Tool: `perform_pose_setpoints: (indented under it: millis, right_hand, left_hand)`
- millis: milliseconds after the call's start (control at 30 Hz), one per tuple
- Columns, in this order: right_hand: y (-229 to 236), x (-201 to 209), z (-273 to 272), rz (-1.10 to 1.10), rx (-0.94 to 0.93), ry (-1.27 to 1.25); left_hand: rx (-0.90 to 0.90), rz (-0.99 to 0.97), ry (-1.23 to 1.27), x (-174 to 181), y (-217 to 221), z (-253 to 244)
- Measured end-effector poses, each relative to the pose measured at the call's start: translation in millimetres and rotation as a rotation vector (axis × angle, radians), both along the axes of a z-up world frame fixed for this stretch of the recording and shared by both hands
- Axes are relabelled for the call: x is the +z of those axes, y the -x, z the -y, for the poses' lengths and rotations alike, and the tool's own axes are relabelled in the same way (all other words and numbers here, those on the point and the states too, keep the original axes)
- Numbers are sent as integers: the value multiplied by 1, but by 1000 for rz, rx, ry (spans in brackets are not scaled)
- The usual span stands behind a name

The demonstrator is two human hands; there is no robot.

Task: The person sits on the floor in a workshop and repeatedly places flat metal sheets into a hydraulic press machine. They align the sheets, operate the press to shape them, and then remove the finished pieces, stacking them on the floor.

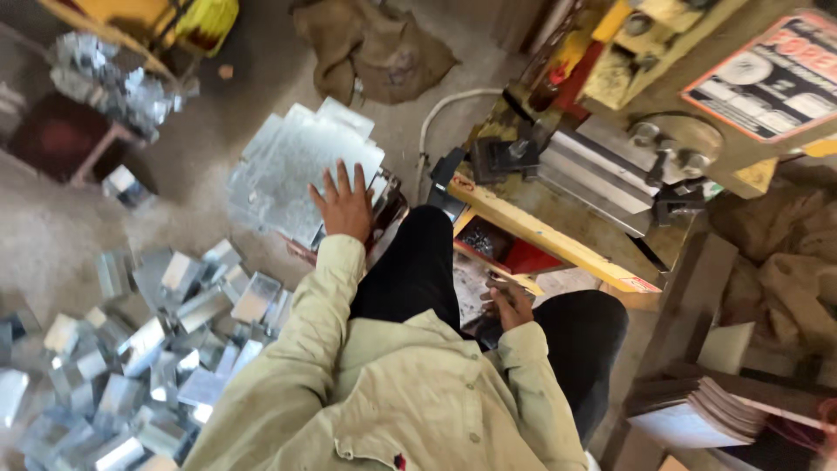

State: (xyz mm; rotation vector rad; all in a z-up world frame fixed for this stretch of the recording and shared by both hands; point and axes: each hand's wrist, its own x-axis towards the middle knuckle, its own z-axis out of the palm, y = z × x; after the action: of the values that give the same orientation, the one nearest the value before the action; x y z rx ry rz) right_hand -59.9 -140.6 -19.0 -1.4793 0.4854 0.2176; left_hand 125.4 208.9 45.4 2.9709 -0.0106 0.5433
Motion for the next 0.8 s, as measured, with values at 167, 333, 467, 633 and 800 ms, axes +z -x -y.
perform_pose_setpoints:
  millis: [167,333,467,633,800]
  right_hand:
    - [0,13,-9,90,7,69]
    - [3,2,-19,4,-69,-56]
    - [5,-18,-15,-81,-53,-22]
    - [13,-22,-1,-191,-212,-367]
    - [13,29,0,-74,-152,-447]
  left_hand:
    - [-161,165,-178,-40,-17,-14]
    - [-315,98,-119,-14,-12,-29]
    - [-367,266,64,62,13,-19]
    - [-217,275,709,145,53,5]
    - [-89,-48,1427,163,41,10]
